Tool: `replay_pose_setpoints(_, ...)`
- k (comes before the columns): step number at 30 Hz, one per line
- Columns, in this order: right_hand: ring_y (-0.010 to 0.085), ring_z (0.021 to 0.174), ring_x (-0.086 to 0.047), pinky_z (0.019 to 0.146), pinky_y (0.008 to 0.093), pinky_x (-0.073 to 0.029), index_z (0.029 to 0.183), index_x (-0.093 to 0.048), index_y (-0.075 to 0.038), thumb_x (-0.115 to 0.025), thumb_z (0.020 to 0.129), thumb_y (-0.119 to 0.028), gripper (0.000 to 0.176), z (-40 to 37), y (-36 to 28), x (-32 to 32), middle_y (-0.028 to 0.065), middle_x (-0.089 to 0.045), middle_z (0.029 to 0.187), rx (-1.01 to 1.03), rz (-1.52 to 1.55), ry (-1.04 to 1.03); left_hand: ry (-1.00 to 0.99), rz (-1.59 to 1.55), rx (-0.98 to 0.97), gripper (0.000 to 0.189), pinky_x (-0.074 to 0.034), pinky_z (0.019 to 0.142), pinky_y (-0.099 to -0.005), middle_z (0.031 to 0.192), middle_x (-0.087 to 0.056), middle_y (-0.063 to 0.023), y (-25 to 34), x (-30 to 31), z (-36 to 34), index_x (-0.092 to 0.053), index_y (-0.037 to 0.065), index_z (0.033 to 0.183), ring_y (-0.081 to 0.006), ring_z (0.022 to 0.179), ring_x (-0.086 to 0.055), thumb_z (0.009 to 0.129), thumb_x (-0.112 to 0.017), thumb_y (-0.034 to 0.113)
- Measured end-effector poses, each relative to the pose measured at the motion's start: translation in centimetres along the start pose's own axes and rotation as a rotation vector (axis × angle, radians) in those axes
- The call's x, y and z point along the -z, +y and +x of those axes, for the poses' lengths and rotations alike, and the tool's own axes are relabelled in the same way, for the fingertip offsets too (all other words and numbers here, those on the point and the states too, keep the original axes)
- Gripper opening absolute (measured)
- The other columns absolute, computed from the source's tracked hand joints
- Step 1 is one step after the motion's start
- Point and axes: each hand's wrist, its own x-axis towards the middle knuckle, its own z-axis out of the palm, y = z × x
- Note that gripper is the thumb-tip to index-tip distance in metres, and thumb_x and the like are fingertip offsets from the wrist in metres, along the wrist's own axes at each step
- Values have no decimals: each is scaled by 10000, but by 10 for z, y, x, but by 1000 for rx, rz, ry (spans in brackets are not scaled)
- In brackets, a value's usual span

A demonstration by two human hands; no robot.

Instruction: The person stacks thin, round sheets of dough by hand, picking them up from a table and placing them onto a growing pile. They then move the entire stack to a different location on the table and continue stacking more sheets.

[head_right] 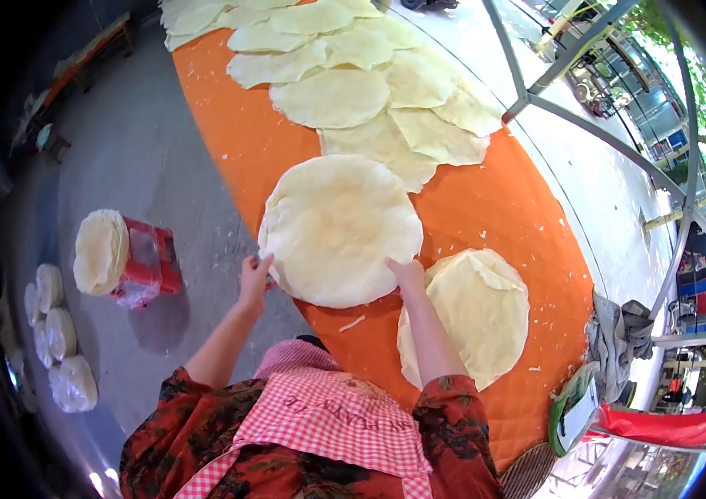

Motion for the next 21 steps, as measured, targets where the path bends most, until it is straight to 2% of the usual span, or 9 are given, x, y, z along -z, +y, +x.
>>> replay_pose_setpoints(2,342,1092,-555,893,428,-466,1201,-464,92,-686,835,-262,556,-16,-19,8,252,-563,1179,291,-660,275,-45,-31,-9,606,-479,668,-302,1011,-571,-97,6,-9,-15,-454,-11,1221,-175,824,-566,781,-725,307)
replay_pose_setpoints(5,376,1177,-484,949,438,-417,1217,-425,96,-638,866,-354,609,27,-14,24,272,-515,1239,751,-506,481,-85,-25,-43,599,-478,783,-348,1092,-539,-146,14,-13,-21,-449,-7,1236,-240,924,-563,777,-713,273)
replay_pose_setpoints(8,388,1153,-501,950,432,-408,1203,-430,76,-607,880,-373,581,108,17,18,260,-535,1215,426,-111,170,13,178,-124,618,-482,738,-348,1110,-581,-131,-35,-17,25,-420,-5,1269,-219,891,-588,771,-707,224)
replay_pose_setpoints(9,402,1144,-506,958,435,-394,1220,-419,58,-583,889,-379,572,87,-3,8,255,-542,1204,209,-58,35,68,244,-197,603,-469,841,-383,1183,-521,-179,-39,-23,24,-415,-32,1262,-290,1016,-553,770,-673,201)
replay_pose_setpoints(12,387,1128,-524,954,431,-398,1228,-417,51,-580,887,-374,569,62,-6,-27,252,-548,1196,412,-148,110,190,334,-79,586,-433,934,-410,1258,-420,-216,-12,-36,2,-410,-41,1261,-349,1136,-472,779,-640,198)
replay_pose_setpoints(15,389,1123,-525,950,426,-403,1217,-408,58,-591,877,-361,570,60,-6,-29,258,-550,1190,413,-140,134,118,221,-8,572,-392,991,-421,1292,-346,-224,-10,-33,2,-411,-43,1256,-367,1212,-390,785,-621,204)
replay_pose_setpoints(19,394,1120,-524,953,423,-399,1258,-383,62,-616,862,-341,611,58,-9,-24,259,-553,1181,482,-150,56,95,316,-27,584,-388,996,-417,1284,-367,-218,-8,-28,0,-400,-36,1268,-367,1213,-391,777,-626,186)
replay_pose_setpoints(21,392,1153,-500,961,429,-389,1282,-374,58,-631,854,-342,639,80,-1,-14,265,-529,1210,356,-195,0,65,393,-27,619,-364,1023,-408,1319,-353,-226,5,-24,-5,-382,-25,1304,-378,1250,-365,784,-637,190)
